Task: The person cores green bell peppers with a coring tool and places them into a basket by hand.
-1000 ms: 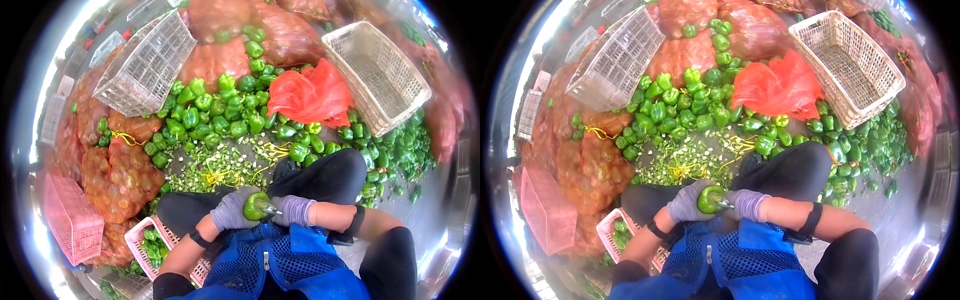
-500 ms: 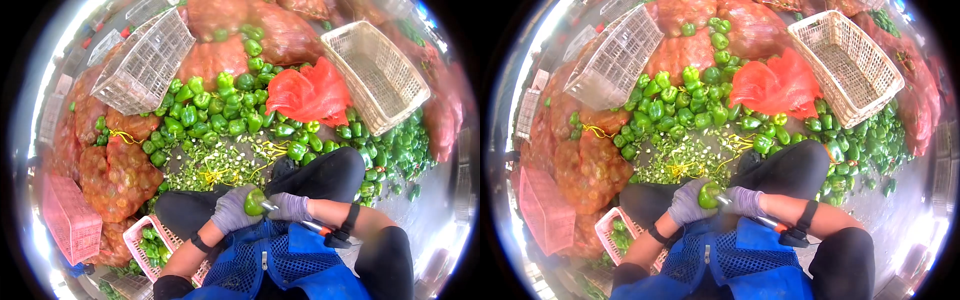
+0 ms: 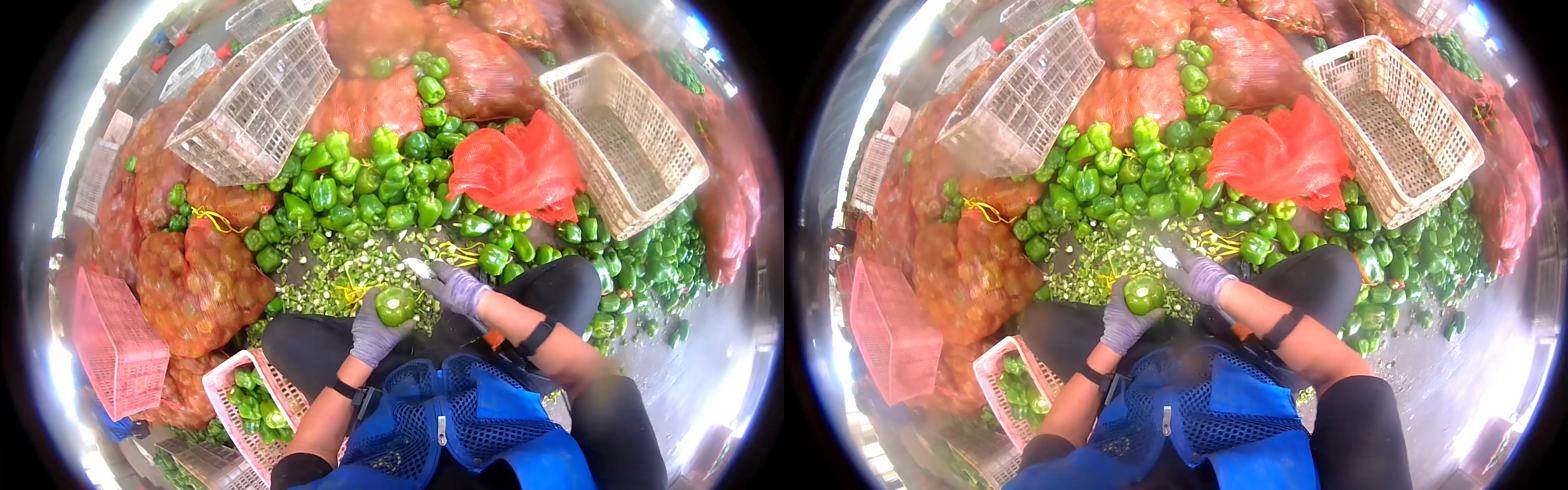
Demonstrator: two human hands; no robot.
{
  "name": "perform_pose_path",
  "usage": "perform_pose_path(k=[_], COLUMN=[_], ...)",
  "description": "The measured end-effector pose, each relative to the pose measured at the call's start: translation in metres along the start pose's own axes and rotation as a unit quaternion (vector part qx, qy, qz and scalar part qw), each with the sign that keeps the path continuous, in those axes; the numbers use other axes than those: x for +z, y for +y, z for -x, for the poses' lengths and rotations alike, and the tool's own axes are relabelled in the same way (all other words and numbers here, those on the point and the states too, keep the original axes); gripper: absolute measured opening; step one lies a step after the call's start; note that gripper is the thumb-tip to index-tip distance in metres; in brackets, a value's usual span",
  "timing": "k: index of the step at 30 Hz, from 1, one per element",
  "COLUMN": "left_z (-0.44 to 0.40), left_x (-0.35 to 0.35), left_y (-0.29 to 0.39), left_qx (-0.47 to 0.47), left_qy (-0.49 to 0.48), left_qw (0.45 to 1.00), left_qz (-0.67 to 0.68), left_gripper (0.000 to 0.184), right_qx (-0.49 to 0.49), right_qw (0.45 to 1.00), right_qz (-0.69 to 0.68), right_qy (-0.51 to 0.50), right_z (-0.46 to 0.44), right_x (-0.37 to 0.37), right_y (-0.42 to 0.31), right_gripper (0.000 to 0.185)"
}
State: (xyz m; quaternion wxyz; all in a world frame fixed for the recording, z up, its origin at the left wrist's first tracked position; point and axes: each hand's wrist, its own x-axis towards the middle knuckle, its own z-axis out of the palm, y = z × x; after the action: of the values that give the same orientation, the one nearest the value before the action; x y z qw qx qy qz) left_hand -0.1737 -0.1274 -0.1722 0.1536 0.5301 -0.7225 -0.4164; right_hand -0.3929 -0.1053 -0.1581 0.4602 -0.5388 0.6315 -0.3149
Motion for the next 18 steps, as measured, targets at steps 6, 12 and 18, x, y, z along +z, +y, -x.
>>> perform_pose_path(k=[6, 12, 18], left_z=[0.002, -0.001, 0.008], left_x=[-0.010, -0.004, -0.002], left_y=[0.020, 0.009, -0.001], left_qx=[0.161, 0.249, 0.285], left_qy=[0.088, 0.050, 0.027], left_qw=[0.977, 0.952, 0.942], left_qz=[-0.107, -0.171, -0.174], left_gripper=[0.085, 0.076, 0.074], right_qx=[-0.058, -0.079, -0.028], right_qw=[0.930, 0.886, 0.896], right_qz=[0.331, 0.427, 0.357], right_qy=[-0.146, -0.160, -0.262], right_z=[0.029, 0.037, 0.044], right_x=[-0.032, -0.019, -0.003], right_y=[-0.058, -0.067, -0.056], right_gripper=[0.026, 0.017, 0.020])
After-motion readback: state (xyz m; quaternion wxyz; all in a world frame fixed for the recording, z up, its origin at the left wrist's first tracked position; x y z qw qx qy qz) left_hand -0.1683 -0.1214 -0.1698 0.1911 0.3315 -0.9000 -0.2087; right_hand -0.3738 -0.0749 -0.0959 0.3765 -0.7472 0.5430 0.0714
